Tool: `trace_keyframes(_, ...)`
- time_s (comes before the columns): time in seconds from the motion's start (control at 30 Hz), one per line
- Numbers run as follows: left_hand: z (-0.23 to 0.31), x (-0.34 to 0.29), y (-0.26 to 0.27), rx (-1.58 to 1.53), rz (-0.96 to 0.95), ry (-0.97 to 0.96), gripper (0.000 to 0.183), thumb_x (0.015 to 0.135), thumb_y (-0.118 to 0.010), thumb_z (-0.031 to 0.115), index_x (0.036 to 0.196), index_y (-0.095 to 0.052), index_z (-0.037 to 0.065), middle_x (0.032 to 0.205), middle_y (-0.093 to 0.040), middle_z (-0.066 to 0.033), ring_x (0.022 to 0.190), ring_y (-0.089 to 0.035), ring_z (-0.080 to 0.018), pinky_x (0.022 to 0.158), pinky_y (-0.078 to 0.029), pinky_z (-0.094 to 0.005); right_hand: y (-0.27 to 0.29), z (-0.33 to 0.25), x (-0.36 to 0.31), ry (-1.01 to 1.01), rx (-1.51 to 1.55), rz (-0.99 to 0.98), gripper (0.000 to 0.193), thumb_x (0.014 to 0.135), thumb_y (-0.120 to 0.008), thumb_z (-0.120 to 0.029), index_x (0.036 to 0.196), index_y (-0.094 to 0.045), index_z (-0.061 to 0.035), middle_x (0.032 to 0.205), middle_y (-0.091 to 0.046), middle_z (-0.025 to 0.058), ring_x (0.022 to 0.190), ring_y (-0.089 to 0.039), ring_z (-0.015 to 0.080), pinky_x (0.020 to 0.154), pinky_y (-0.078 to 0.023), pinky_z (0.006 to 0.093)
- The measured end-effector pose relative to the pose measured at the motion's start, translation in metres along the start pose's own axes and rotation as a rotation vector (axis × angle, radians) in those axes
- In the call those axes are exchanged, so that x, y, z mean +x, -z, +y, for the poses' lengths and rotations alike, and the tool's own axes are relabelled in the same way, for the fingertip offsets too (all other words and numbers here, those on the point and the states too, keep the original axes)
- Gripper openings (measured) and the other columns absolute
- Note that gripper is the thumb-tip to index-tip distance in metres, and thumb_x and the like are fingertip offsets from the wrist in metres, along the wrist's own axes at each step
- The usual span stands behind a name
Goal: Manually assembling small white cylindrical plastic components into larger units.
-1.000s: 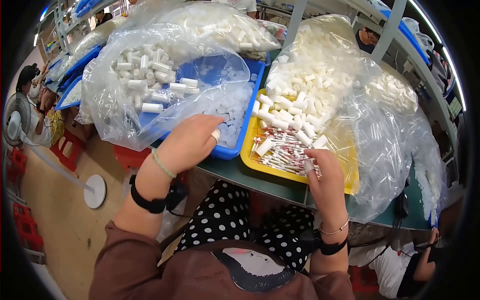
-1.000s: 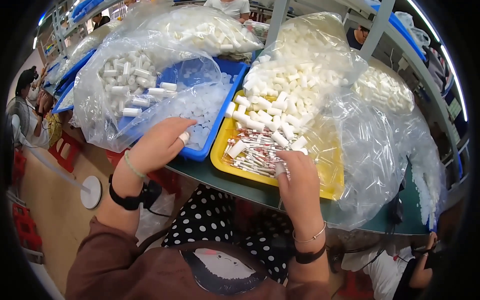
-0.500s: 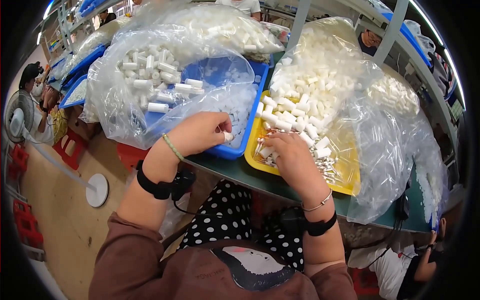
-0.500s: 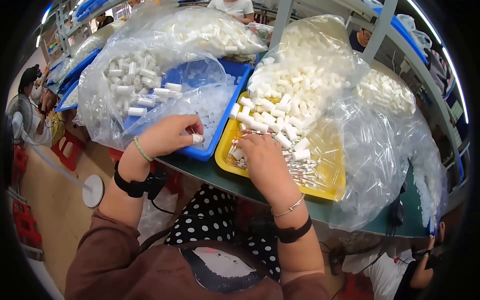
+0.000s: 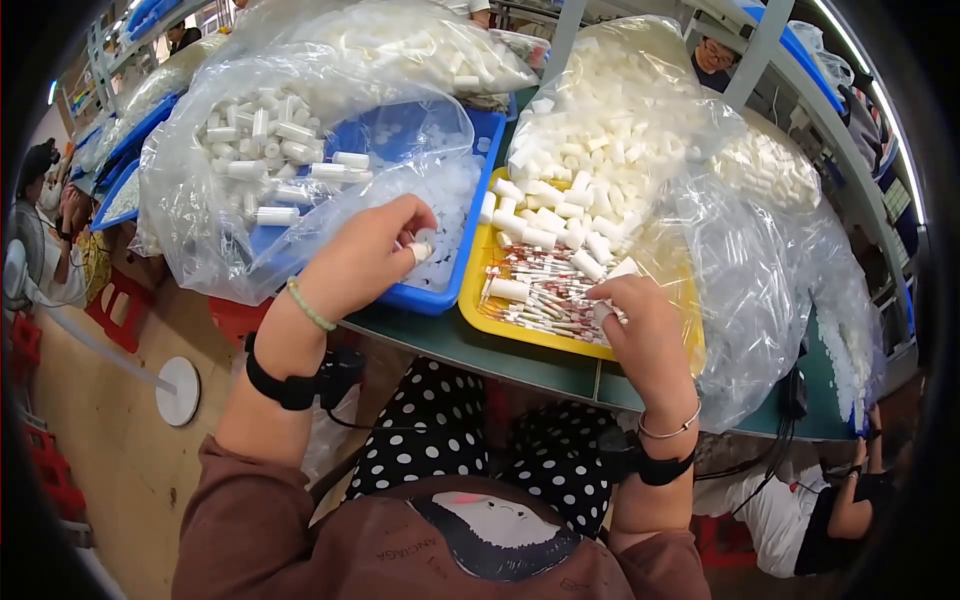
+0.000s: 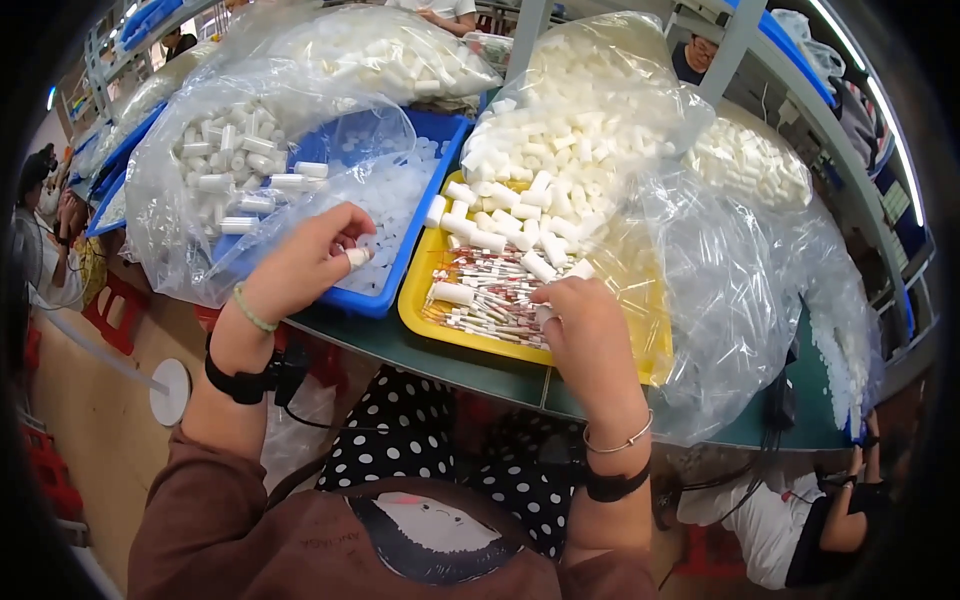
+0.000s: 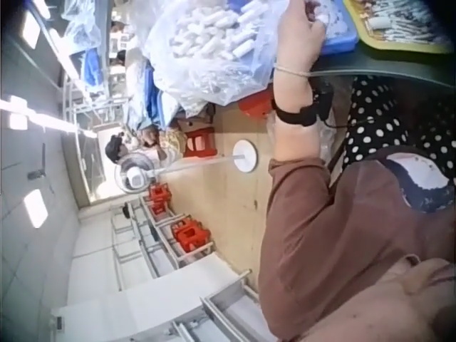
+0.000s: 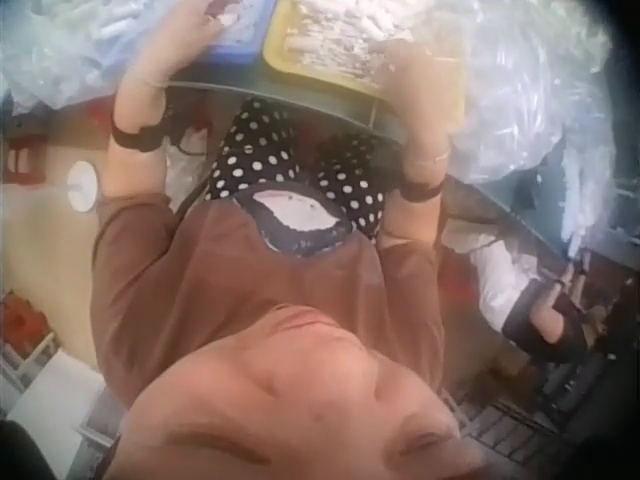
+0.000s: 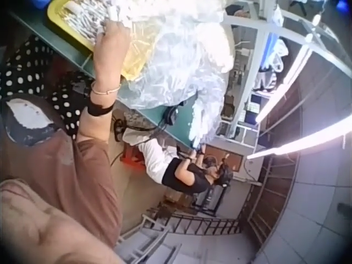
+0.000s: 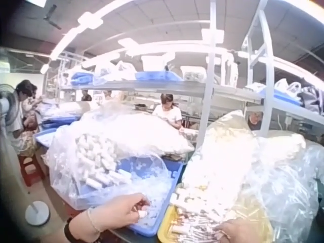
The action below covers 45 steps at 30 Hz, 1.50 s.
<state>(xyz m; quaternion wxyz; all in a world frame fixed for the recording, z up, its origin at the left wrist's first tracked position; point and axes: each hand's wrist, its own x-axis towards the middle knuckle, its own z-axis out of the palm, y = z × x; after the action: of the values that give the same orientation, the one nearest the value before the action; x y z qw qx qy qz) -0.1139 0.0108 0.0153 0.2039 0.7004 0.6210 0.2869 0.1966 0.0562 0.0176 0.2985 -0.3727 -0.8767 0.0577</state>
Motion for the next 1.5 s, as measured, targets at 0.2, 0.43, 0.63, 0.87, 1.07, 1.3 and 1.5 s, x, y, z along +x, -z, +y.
trace_keyframes(0.2,0.028,-0.022,-0.013,-0.644,0.226,-0.192,0.024,0.094,-0.051,0.011,0.116,-0.056,0.001,0.103,-0.063,-0.0085,0.088,-0.06,-0.0125,0.079,-0.048,-0.0271,-0.018,-0.004,0.009,0.008,0.058,-0.09,0.015,0.074,-0.063,-0.002,0.089,-0.065,-0.0042,0.085,-0.062,0.0108,0.086,-0.058,0.0301,0.076,-0.047,0.0372)
trace_keyframes(0.43,0.047,-0.043,-0.032,-1.328,0.022,0.01,0.03,0.101,-0.038,0.022,0.123,-0.045,0.002,0.114,-0.061,-0.0177,0.092,-0.062,-0.0151,0.086,-0.05,-0.0282,-0.048,-0.002,0.023,-0.033,-0.058,-0.151,0.015,0.073,-0.064,-0.006,0.088,-0.064,-0.0043,0.082,-0.06,0.0118,0.083,-0.058,0.0312,0.074,-0.047,0.0388)
trace_keyframes(0.63,0.045,-0.039,-0.046,-1.546,-0.021,0.054,0.03,0.1,-0.042,0.019,0.125,-0.044,0.003,0.122,-0.057,-0.0157,0.096,-0.06,-0.013,0.087,-0.049,-0.0272,-0.051,-0.003,0.029,0.028,-0.072,-0.155,0.013,0.072,-0.064,-0.006,0.084,-0.061,-0.0034,0.081,-0.06,0.0132,0.079,-0.058,0.0317,0.071,-0.047,0.0394)
trace_keyframes(0.87,0.046,-0.037,-0.058,-1.675,0.004,0.075,0.034,0.098,-0.046,0.016,0.128,-0.044,0.001,0.12,-0.056,-0.0103,0.092,-0.06,-0.0099,0.086,-0.051,-0.0251,-0.051,-0.008,0.034,-0.112,0.128,0.035,0.013,0.073,-0.065,-0.007,0.085,-0.061,-0.0036,0.077,-0.061,0.0118,0.074,-0.058,0.0281,0.067,-0.047,0.0372)
trace_keyframes(1.07,0.054,-0.036,-0.063,-1.73,-0.084,0.025,0.035,0.097,-0.05,0.015,0.129,-0.047,0.001,0.115,-0.058,-0.0029,0.102,-0.056,-0.0107,0.092,-0.046,-0.0255,-0.043,-0.014,0.039,-0.17,0.357,0.185,0.013,0.08,-0.062,-0.002,0.093,-0.061,-0.0018,0.086,-0.064,0.0086,0.082,-0.061,0.017,0.074,-0.048,0.029)
trace_keyframes(1.3,0.055,-0.035,-0.076,-1.856,-0.054,0.088,0.027,0.096,-0.051,0.014,0.121,-0.05,0.002,0.114,-0.058,-0.0064,0.105,-0.057,-0.0139,0.094,-0.047,-0.0266,-0.043,-0.021,0.034,0.07,0.375,0.409,0.021,0.081,-0.059,0.003,0.101,-0.061,-0.0031,0.09,-0.065,0.0102,0.086,-0.062,0.0235,0.077,-0.048,0.0318)
trace_keyframes(1.5,0.062,-0.033,-0.08,-1.865,0.02,0.131,0.024,0.096,-0.051,0.012,0.118,-0.05,0.002,0.113,-0.058,-0.008,0.106,-0.058,-0.0164,0.094,-0.048,-0.0268,-0.046,-0.017,0.049,-0.125,0.776,0.374,0.013,0.09,-0.05,0.001,0.103,-0.054,0.0011,0.095,-0.063,0.0104,0.084,-0.063,0.0155,0.077,-0.049,0.0264)
